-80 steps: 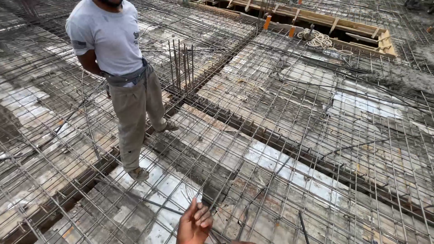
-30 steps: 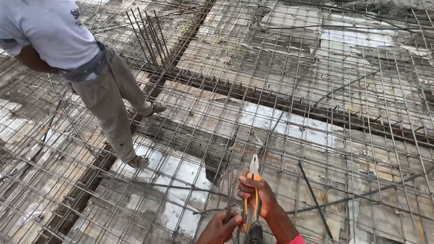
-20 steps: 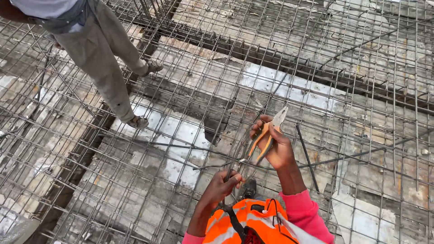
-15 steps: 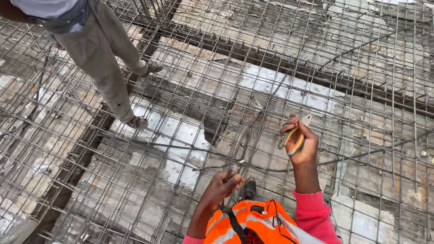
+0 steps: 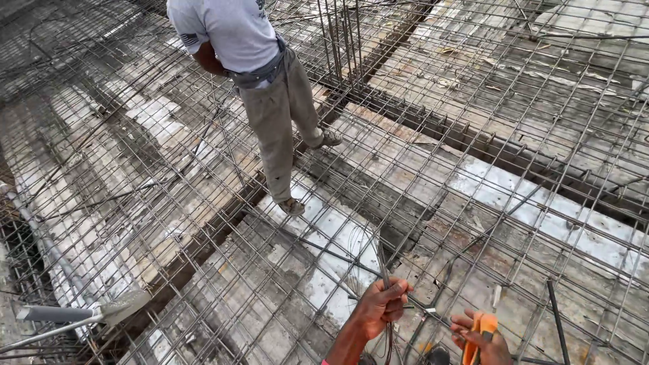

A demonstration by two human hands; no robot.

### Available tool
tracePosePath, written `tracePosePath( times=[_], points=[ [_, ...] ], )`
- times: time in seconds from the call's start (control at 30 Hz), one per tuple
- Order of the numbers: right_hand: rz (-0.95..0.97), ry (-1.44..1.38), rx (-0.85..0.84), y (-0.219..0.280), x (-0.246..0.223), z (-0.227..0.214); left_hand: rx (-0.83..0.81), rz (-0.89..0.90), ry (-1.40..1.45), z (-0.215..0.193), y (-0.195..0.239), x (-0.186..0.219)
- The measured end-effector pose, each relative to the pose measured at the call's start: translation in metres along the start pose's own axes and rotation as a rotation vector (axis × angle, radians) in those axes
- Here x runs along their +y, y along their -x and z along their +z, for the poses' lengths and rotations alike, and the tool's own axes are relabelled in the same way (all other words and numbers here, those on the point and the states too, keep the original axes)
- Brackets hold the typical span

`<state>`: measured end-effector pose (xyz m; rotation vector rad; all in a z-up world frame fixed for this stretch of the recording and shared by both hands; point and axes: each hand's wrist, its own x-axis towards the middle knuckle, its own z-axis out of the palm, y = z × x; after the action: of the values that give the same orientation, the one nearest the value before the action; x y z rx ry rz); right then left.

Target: The person uses pliers to twist wire ties around the intersections of a steel rebar grid. Another worker is visible nearby, occasionally measuring the structure with a tape measure.

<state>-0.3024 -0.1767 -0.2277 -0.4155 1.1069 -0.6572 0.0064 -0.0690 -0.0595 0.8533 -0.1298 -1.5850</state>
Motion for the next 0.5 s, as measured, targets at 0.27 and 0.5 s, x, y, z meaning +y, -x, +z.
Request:
tracePosePath(
  times=[0.27, 0.5],
  points=[
    [-0.047, 0.645, -0.340, 0.068, -0.009, 0.112, 0.096, 0.090, -0.096, -0.016, 0.023, 0.029],
    [-0.191, 0.849, -0.661, 0.106, -0.030, 0.160, 0.127, 0.172, -0.054, -0.036, 0.048, 0.024]
  ],
)
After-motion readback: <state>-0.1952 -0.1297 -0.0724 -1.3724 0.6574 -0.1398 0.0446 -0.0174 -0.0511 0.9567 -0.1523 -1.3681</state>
